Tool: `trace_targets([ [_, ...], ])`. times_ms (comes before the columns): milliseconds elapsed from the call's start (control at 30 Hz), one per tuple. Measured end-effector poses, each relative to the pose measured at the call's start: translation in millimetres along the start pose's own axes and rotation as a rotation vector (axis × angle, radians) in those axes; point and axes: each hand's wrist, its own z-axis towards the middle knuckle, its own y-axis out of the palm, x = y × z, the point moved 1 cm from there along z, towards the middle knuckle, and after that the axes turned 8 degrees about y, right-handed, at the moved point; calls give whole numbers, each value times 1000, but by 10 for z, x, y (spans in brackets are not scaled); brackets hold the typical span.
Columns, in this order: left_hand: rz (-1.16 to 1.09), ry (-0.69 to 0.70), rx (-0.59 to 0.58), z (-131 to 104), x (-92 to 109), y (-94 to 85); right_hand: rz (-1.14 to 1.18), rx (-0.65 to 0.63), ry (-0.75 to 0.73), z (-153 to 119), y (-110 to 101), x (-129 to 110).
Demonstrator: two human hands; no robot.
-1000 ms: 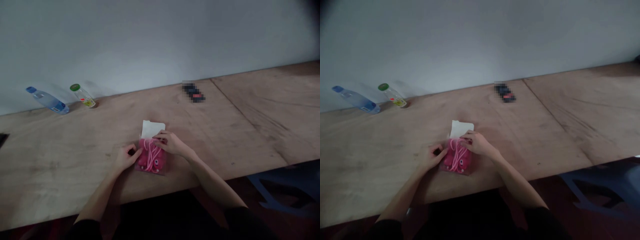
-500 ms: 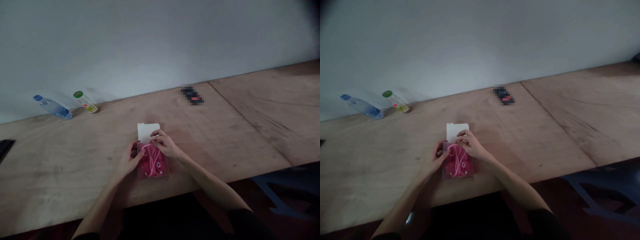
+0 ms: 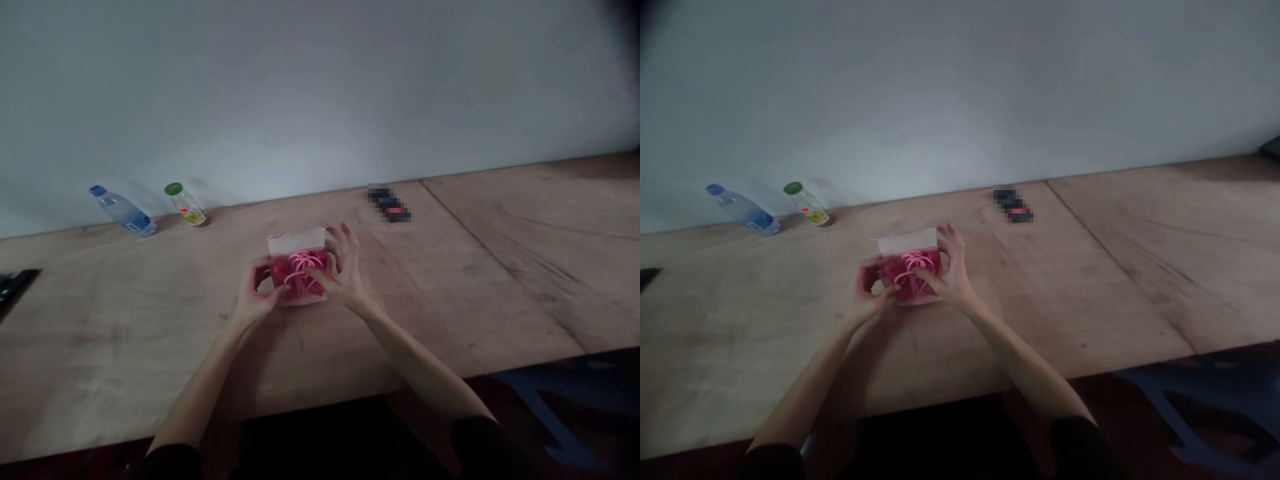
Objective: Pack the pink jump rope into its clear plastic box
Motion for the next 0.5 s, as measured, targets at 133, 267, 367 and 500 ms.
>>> trace_targets([
  [133, -83, 31, 13, 210, -81, 22, 35, -44, 13, 153, 29, -10],
  [267, -123, 5, 57, 487, -181, 21, 125, 42, 53, 410, 190, 35],
  [367, -148, -83, 38, 698, -253, -3, 129, 151, 46, 667, 291, 127],
  [500, -247, -123, 61, 897, -269, -47, 150, 177, 49, 882, 328, 228],
])
